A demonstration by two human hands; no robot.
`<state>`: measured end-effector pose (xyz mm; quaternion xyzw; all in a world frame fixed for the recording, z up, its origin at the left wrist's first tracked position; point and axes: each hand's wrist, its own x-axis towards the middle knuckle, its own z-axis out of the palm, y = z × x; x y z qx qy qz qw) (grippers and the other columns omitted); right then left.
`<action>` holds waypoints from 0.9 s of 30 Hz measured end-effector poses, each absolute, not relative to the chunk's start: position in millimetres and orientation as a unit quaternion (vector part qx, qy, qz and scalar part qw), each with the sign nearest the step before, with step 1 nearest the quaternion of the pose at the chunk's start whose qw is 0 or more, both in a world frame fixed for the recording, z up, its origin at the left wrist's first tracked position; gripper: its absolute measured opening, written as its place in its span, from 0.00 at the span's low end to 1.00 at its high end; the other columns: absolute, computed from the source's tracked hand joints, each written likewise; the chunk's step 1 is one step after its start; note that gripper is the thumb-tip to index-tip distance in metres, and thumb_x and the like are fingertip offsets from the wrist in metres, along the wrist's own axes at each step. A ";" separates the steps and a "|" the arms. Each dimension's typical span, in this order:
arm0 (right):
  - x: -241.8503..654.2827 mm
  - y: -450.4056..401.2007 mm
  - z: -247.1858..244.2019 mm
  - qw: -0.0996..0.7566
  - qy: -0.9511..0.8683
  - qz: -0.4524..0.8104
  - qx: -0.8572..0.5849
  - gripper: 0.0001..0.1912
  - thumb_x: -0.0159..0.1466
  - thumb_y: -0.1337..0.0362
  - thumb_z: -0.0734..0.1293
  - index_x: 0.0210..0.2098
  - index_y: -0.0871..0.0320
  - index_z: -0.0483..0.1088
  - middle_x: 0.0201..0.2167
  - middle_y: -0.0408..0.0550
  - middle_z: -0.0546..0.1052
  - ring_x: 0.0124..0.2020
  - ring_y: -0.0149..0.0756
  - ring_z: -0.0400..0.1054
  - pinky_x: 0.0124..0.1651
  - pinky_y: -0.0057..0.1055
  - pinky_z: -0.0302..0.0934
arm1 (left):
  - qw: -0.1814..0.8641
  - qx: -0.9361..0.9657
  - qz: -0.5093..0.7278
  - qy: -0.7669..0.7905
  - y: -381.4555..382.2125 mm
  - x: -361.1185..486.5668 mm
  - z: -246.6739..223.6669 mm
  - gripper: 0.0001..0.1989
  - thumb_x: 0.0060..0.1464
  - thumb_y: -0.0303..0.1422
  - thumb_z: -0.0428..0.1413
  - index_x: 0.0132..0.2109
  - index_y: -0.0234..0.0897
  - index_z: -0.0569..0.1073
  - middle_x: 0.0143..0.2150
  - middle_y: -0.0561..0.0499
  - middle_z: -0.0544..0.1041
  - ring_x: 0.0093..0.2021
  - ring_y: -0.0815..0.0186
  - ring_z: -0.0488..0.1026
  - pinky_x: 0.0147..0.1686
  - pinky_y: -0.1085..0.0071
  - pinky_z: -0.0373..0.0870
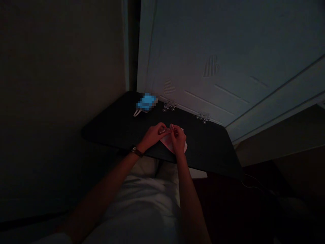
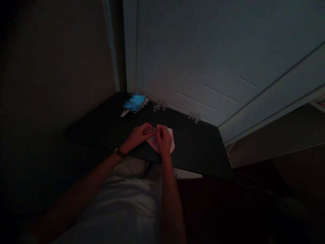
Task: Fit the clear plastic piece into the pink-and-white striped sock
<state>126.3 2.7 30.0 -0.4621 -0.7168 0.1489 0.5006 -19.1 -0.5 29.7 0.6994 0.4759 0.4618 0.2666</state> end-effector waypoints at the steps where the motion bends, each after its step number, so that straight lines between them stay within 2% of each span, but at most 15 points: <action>1: 126.2 2.9 29.6 0.500 -0.717 0.147 -0.463 0.12 0.61 0.64 0.58 0.43 0.56 0.67 0.40 0.47 0.73 0.39 0.33 0.67 0.40 0.30 0.61 | 0.266 0.700 0.461 0.477 -1.0 -19.0 30.4 0.16 0.49 0.45 0.53 0.39 0.39 0.67 0.33 0.53 0.74 0.31 0.68 0.72 0.29 0.75 0.65; 10: 125.7 5.6 26.3 0.494 -0.721 0.155 -0.460 0.12 0.61 0.64 0.57 0.43 0.56 0.66 0.39 0.46 0.73 0.39 0.34 0.67 0.41 0.31 0.61 | 0.245 0.708 0.456 0.481 -1.5 -19.1 30.5 0.14 0.52 0.45 0.50 0.38 0.39 0.67 0.30 0.54 0.74 0.30 0.68 0.71 0.27 0.76 0.63; 14: 125.6 4.4 27.3 0.493 -0.724 0.154 -0.457 0.12 0.62 0.65 0.56 0.44 0.55 0.66 0.41 0.47 0.73 0.40 0.34 0.66 0.42 0.31 0.61 | 0.205 0.715 0.469 0.476 0.2 -19.3 31.0 0.14 0.50 0.45 0.52 0.35 0.39 0.68 0.32 0.53 0.72 0.31 0.68 0.70 0.29 0.75 0.63; 19: 125.6 4.4 27.3 0.510 -0.712 0.140 -0.461 0.11 0.63 0.62 0.56 0.40 0.56 0.67 0.38 0.46 0.73 0.38 0.33 0.66 0.41 0.31 0.61 | 0.160 0.721 0.478 0.475 1.5 -20.4 32.0 0.16 0.49 0.46 0.53 0.34 0.37 0.70 0.32 0.52 0.71 0.31 0.67 0.68 0.29 0.74 0.64; 27: 125.9 1.0 31.0 0.521 -0.699 0.133 -0.471 0.11 0.62 0.62 0.57 0.39 0.57 0.68 0.35 0.45 0.73 0.34 0.31 0.66 0.38 0.29 0.60 | 0.202 0.717 0.463 0.481 0.6 -20.4 30.7 0.18 0.49 0.47 0.52 0.37 0.37 0.72 0.34 0.50 0.74 0.32 0.66 0.71 0.31 0.73 0.65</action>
